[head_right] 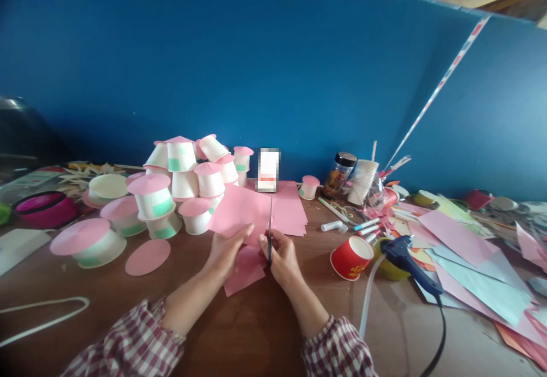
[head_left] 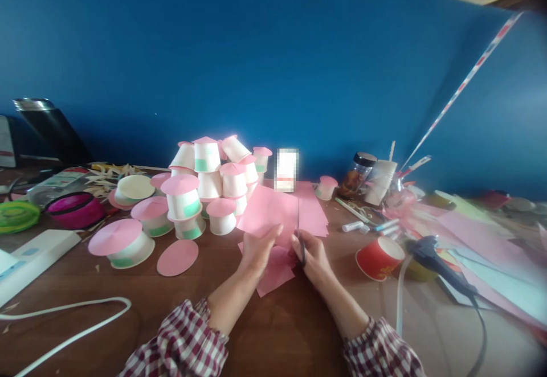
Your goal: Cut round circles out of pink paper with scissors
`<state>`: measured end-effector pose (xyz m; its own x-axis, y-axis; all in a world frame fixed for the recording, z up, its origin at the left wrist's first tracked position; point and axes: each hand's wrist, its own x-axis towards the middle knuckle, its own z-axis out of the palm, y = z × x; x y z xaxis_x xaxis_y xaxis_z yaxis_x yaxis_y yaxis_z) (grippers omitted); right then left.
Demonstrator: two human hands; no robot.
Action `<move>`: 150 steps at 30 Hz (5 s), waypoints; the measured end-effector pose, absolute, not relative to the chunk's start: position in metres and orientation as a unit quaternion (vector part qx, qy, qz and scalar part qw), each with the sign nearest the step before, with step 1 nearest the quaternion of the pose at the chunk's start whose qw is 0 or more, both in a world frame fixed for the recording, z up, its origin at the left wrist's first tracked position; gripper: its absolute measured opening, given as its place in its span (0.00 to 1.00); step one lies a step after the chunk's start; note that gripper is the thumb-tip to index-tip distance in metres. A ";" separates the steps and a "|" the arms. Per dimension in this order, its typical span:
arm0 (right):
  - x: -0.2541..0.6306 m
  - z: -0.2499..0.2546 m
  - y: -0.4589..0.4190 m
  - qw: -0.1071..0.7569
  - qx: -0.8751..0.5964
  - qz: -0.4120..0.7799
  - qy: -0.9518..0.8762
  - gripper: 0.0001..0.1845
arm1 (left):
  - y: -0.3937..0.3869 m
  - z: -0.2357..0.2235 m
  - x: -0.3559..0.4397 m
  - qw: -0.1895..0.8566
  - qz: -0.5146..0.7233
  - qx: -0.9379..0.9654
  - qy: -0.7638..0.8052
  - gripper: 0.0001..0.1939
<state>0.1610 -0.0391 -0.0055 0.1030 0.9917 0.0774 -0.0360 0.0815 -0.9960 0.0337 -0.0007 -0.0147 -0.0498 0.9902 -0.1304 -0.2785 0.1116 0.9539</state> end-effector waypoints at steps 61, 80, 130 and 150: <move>0.166 0.002 -0.042 0.556 -0.515 0.410 -0.507 0.20 | -0.012 0.017 0.041 0.555 0.526 0.363 0.533 0.15; 0.168 -0.005 -0.039 0.560 -0.516 0.419 -0.494 0.19 | -0.006 0.009 0.038 0.573 0.519 0.359 0.523 0.16; 0.169 -0.008 -0.037 0.555 -0.516 0.413 -0.505 0.18 | 0.000 -0.004 0.037 0.592 0.533 0.354 0.489 0.22; 0.168 0.000 -0.041 0.539 -0.532 0.411 -0.508 0.17 | 0.003 -0.007 0.036 0.597 0.529 0.370 0.476 0.20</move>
<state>0.1682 -0.0411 -0.0001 0.1463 0.9832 0.1094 0.0967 0.0958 -0.9907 0.0361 0.0035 -0.0067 -0.0139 0.9841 -0.1768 -0.2800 0.1659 0.9455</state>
